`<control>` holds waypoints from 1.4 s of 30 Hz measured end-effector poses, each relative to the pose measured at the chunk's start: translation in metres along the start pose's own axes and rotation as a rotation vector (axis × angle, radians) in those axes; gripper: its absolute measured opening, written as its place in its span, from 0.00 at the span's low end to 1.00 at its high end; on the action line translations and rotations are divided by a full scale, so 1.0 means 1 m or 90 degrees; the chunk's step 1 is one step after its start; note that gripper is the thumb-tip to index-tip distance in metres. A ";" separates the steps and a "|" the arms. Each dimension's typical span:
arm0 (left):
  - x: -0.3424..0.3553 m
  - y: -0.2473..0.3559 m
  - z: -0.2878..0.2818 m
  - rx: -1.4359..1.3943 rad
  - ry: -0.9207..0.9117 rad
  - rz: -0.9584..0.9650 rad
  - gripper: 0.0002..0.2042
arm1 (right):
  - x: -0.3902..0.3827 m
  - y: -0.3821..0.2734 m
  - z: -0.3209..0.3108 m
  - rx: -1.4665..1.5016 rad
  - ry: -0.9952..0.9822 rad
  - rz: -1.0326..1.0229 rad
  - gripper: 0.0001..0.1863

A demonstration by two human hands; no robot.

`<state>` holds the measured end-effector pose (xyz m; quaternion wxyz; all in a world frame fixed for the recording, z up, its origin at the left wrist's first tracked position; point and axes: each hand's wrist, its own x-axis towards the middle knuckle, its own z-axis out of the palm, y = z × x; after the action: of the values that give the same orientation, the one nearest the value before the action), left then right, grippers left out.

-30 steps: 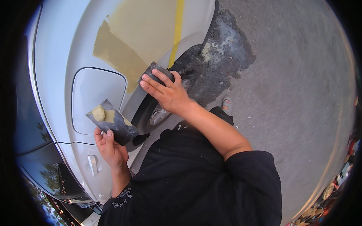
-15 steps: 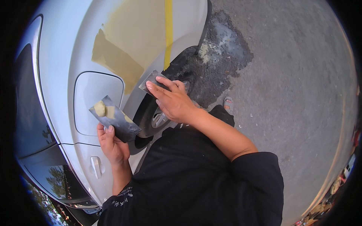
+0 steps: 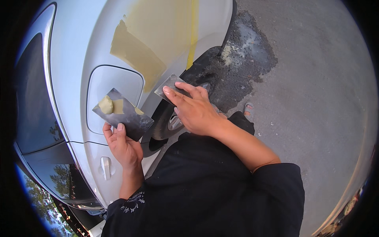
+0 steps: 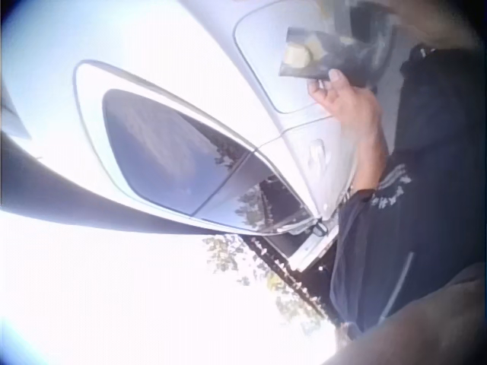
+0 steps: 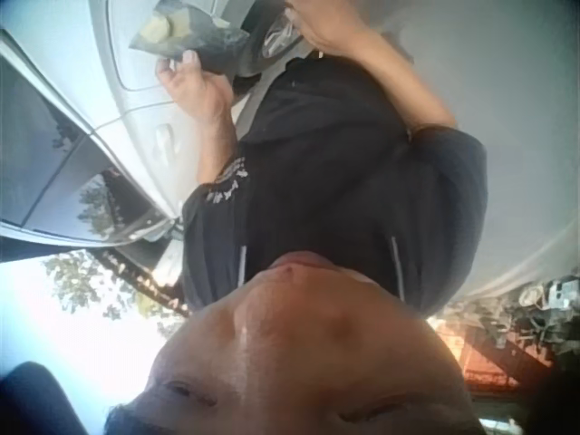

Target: The person applies a beige filler paste to a taped-off area on the rear quarter panel of a white car using a metal spreader. The person repeatedly scoops filler from the spreader and smooths it over the surface, working within the yellow masking tape boundaries.

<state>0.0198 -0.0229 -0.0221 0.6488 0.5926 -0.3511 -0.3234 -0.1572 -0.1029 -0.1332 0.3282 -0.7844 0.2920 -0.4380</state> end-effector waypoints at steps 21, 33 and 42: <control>0.010 -0.011 0.006 0.017 -0.100 -0.032 0.17 | 0.019 -0.047 -0.025 -0.182 0.032 -0.070 0.30; -0.025 -0.019 0.037 0.187 -0.110 0.118 0.18 | 0.002 -0.036 -0.048 -0.137 -0.060 -0.108 0.35; -0.027 -0.023 0.024 0.073 -0.048 0.051 0.18 | 0.082 0.021 -0.084 -0.265 0.062 -0.049 0.34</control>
<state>-0.0149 -0.0152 -0.0460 0.6126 0.6014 -0.4171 -0.2987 -0.1979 -0.1987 -0.0755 0.1278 -0.8238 0.3611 -0.4178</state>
